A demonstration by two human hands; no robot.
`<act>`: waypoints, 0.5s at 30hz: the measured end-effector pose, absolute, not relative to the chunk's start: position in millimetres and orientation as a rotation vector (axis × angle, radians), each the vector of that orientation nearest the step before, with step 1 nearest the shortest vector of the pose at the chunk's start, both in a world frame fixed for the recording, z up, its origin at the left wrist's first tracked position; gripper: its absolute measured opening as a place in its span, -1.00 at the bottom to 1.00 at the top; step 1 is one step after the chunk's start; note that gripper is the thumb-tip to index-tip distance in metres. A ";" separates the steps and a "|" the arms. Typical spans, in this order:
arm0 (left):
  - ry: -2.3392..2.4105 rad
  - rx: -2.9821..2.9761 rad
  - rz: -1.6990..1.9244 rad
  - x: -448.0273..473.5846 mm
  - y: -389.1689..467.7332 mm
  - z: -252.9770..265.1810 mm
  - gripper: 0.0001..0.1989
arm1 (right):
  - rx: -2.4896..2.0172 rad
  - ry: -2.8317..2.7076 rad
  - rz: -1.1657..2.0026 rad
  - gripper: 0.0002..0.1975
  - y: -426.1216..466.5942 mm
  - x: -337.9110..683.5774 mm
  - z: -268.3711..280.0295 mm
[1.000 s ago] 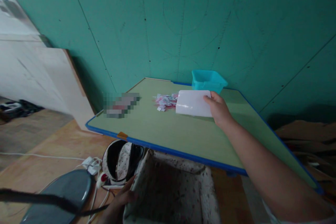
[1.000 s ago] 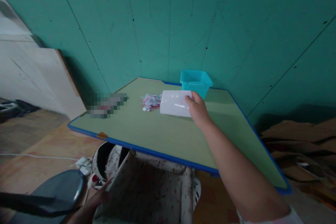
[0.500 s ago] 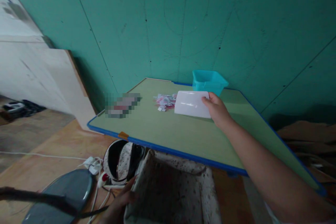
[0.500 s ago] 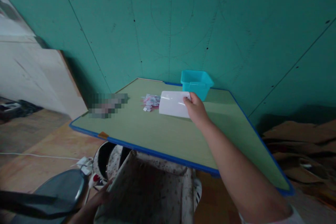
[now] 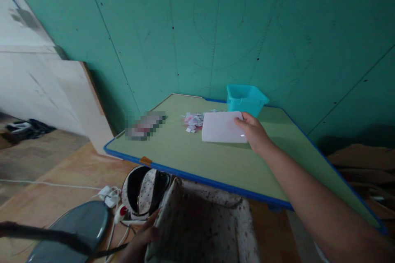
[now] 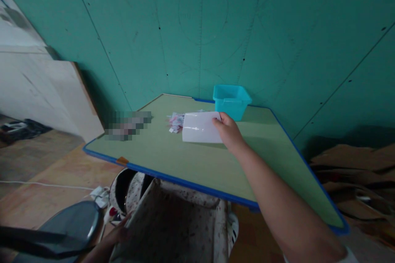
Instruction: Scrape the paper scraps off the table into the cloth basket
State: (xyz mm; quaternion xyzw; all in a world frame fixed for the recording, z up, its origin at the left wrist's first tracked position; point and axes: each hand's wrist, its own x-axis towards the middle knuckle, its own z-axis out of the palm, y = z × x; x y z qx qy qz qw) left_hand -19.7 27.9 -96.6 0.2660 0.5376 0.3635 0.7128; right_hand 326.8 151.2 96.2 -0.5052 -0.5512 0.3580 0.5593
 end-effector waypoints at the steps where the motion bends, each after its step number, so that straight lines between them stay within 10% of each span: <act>1: 1.201 0.592 0.806 -18.6 27.7 -94.5 -0.69 | -1.193 -1.300 0.866 -0.79 149.9 325.1 97.1; 15: 1.218 0.575 0.846 -10.6 24.5 -85.8 -0.70 | -1.150 -1.291 1.015 -0.78 141.4 316.0 104.6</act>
